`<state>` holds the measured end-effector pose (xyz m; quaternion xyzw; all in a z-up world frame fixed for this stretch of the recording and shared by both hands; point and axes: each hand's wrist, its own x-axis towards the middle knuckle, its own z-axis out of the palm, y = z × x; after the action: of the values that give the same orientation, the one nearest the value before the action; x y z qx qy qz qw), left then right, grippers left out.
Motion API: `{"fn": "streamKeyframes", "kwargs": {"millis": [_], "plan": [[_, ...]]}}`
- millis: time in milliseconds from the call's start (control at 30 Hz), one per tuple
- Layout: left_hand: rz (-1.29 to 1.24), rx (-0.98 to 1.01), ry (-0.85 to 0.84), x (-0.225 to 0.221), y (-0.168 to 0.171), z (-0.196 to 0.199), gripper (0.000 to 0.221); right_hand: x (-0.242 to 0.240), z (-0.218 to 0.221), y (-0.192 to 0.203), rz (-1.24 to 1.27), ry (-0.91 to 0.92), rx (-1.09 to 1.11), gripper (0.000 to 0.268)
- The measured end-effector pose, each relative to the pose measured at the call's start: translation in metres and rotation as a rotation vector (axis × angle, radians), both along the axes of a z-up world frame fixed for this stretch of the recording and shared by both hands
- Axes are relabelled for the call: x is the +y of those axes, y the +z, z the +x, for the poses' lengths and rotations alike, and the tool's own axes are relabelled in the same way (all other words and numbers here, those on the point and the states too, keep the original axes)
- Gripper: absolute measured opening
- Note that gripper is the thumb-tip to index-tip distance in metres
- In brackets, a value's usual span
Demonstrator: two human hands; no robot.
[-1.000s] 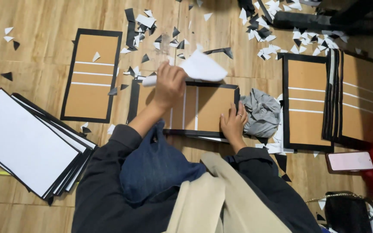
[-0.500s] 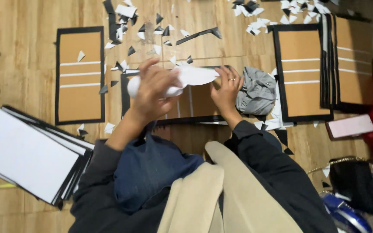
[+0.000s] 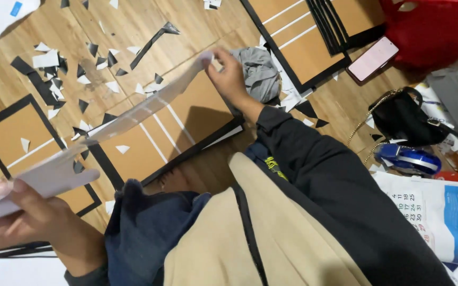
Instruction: Manually assembling folder covers by applying white paper sheets to black frames and smoothing them with a cloth.
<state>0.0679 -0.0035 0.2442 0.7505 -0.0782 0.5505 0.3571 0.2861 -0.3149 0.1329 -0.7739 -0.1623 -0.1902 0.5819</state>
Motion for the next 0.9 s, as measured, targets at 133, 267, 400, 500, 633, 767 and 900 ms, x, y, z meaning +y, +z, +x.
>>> {"fn": "streamKeyframes", "kwargs": {"millis": [133, 267, 400, 500, 633, 767, 900], "plan": [[0.032, -0.045, 0.209, 0.037, -0.021, 0.02, 0.016, 0.0, -0.007, 0.058, 0.238, 0.078, 0.041, 0.002], [-0.368, -0.024, 0.173, 0.13, -0.153, 0.035, 0.049, 0.0, -0.033, 0.117, 0.114, 0.18, -0.213, 0.011], [-0.616, 0.362, 0.403, 0.17, -0.273, 0.064, 0.033, 0.007, -0.058, 0.139, 0.024, 0.375, -0.393, 0.016], [-0.832, 0.197, 0.117, 0.149, -0.325, 0.087, 0.043, 0.013, -0.067, 0.143, 0.053, 0.362, -0.416, 0.012], [-0.698, 0.994, 0.467, 0.03, -0.233, 0.076, 0.026, 0.021, -0.069, 0.163, 0.084, 0.431, -0.479, 0.015], [-1.243, 1.003, 0.148, -0.011, -0.206, 0.094, 0.041, 0.033, -0.072, 0.165, 0.146, 0.465, -0.428, 0.009], [-1.528, 0.951, 0.001, -0.037, -0.164, 0.098, 0.022, 0.041, -0.077, 0.189, 0.149, 0.528, -0.443, 0.008]]}}
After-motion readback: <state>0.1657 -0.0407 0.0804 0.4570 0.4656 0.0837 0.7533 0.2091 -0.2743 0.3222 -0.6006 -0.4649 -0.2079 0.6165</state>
